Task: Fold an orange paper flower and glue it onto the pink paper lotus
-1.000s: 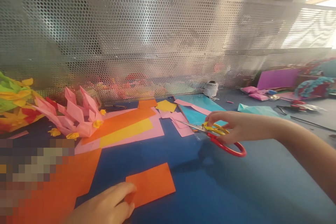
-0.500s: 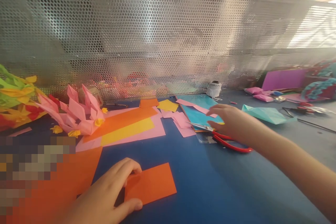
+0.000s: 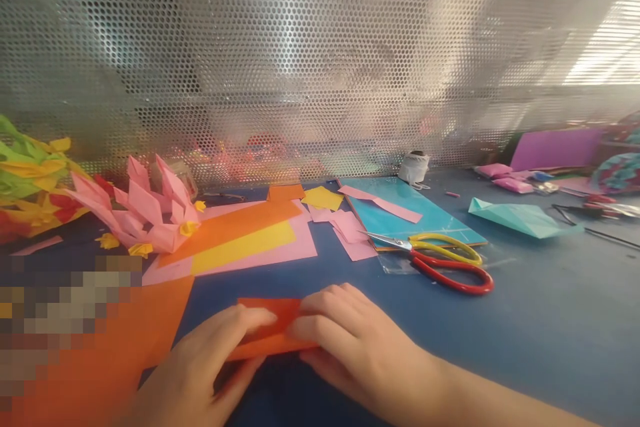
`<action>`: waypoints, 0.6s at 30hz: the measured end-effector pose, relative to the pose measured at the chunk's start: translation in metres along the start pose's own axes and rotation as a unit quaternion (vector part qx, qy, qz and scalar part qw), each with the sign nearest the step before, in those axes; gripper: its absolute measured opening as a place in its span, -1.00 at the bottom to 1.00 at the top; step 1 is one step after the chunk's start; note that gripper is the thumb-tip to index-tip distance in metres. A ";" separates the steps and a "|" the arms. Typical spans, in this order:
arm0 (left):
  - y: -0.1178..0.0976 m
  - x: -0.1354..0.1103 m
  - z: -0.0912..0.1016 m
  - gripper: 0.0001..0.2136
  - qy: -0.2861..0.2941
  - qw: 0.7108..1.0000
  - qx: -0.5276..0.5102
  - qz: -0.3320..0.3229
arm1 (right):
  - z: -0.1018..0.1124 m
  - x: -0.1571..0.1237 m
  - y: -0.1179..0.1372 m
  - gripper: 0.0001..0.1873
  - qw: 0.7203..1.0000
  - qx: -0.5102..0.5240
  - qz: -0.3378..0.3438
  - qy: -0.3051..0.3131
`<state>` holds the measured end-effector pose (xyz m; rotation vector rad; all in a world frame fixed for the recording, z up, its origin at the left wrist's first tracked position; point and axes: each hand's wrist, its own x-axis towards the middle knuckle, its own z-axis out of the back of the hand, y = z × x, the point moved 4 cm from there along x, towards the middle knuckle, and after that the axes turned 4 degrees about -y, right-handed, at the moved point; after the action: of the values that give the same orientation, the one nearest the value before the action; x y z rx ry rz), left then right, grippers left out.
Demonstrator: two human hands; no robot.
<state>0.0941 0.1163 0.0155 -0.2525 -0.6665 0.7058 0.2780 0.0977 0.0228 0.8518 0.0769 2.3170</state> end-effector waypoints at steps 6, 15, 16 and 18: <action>0.001 -0.001 -0.005 -0.87 0.015 0.999 -0.006 -0.041 | -0.004 -0.001 -0.001 -0.86 0.998 0.017 0.008 0.061; -0.005 -0.001 -0.002 -0.91 0.058 0.998 0.000 -0.035 | -0.003 0.005 -0.001 -0.88 0.991 0.084 -0.044 0.098; -0.005 -0.002 -0.002 -0.92 0.052 0.998 -0.006 -0.029 | -0.003 0.005 -0.002 -0.85 0.990 0.085 -0.055 0.098; -0.004 -0.001 -0.001 -0.89 0.029 0.999 -0.015 -0.017 | -0.005 0.004 -0.006 -0.81 0.987 0.089 -0.089 0.097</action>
<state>0.0956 0.1127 0.0161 -0.2878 -0.6244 0.6542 0.2758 0.1053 0.0193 0.6733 0.4329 2.2407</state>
